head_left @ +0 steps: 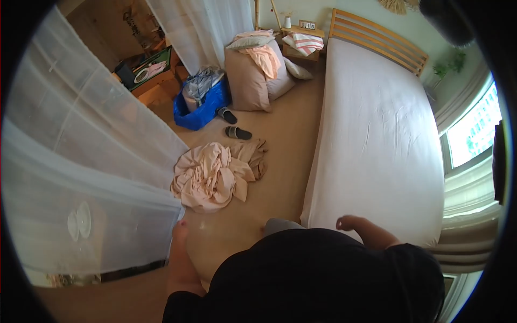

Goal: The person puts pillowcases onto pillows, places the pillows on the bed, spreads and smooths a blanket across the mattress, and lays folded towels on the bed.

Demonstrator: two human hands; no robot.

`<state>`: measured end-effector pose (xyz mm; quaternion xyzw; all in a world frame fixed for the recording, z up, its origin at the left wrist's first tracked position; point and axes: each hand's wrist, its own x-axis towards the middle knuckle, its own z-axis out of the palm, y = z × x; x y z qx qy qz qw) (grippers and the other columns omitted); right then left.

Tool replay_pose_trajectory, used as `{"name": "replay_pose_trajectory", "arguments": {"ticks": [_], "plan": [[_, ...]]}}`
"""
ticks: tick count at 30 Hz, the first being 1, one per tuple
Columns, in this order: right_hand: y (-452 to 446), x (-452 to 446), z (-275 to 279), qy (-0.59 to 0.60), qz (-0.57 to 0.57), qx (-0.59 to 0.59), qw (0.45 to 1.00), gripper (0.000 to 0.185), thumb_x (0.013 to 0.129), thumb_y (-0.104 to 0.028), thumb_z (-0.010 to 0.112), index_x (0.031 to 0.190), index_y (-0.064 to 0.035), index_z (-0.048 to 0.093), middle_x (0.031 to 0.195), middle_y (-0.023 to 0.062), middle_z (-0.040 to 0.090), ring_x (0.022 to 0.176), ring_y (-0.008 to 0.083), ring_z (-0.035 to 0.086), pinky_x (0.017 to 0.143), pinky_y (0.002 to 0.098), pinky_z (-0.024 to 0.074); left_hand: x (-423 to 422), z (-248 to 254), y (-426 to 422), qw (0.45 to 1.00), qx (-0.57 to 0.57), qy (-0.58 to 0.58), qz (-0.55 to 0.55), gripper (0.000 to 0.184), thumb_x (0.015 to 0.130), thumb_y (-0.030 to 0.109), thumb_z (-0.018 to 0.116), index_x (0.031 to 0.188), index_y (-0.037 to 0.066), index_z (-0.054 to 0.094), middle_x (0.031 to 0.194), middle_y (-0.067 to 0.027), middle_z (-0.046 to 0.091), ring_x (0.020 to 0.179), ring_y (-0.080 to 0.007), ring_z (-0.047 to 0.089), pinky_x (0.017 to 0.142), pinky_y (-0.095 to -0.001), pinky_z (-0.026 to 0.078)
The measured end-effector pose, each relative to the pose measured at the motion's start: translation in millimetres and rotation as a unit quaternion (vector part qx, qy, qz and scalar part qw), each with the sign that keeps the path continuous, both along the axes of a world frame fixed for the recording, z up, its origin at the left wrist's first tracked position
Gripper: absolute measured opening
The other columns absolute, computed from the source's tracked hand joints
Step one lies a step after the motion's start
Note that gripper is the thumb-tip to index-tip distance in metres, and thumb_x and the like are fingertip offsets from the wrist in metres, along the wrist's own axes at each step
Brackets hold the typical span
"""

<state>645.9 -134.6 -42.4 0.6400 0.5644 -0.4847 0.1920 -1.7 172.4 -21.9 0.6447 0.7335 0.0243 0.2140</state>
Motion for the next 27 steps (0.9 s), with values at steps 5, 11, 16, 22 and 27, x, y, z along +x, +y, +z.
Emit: {"name": "replay_pose_trajectory", "arguments": {"ticks": [5,11,16,22,27], "plan": [[68,35,-29,-0.022,0.191,-0.043,0.980,0.024,0.081,-0.024,0.055,0.095,-0.0097,0.068,0.103,0.0150,0.065,0.095,0.0322,0.061,0.082,0.0441,0.0477,157,-44,148,0.946,-0.051,-0.312,-0.069,0.022,0.085,0.020,0.058,0.101,0.007,0.063,0.091,-0.0127,0.067,0.081,-0.0231,0.063,0.072,-0.0328,0.049],[258,102,-5,-0.034,-0.061,0.046,0.997,0.022,0.081,-0.026,0.052,0.084,-0.0096,0.066,0.100,0.0150,0.064,0.092,0.0344,0.060,0.082,0.0447,0.0465,251,-65,217,0.898,-0.257,-0.079,-0.349,0.029,0.082,0.027,0.053,0.103,0.009,0.064,0.099,-0.0140,0.065,0.091,-0.0293,0.062,0.079,-0.0371,0.048],[436,184,63,-0.056,-0.096,0.181,0.977,0.023,0.083,-0.024,0.052,0.097,-0.0113,0.065,0.099,0.0172,0.062,0.096,0.0357,0.059,0.084,0.0448,0.0461,221,-111,271,0.913,-0.257,0.014,-0.317,0.036,0.084,0.034,0.051,0.107,0.010,0.065,0.108,-0.0135,0.063,0.103,-0.0298,0.059,0.091,-0.0393,0.045],[599,236,133,-0.043,-0.168,0.260,0.950,0.024,0.084,-0.028,0.055,0.097,-0.0096,0.065,0.105,0.0164,0.059,0.101,0.0335,0.056,0.088,0.0414,0.0455,247,-105,350,0.799,-0.305,0.078,-0.513,0.032,0.085,0.032,0.051,0.101,0.010,0.067,0.104,-0.0143,0.064,0.097,-0.0310,0.060,0.087,-0.0407,0.046],[664,306,87,-0.008,-0.194,0.263,0.945,0.025,0.083,-0.028,0.057,0.098,-0.0095,0.065,0.105,0.0165,0.058,0.100,0.0327,0.056,0.087,0.0414,0.0455,362,-105,522,0.873,-0.334,0.045,-0.352,0.037,0.076,0.032,0.062,0.105,0.010,0.065,0.111,-0.0159,0.062,0.104,-0.0339,0.057,0.088,-0.0409,0.045]]}}
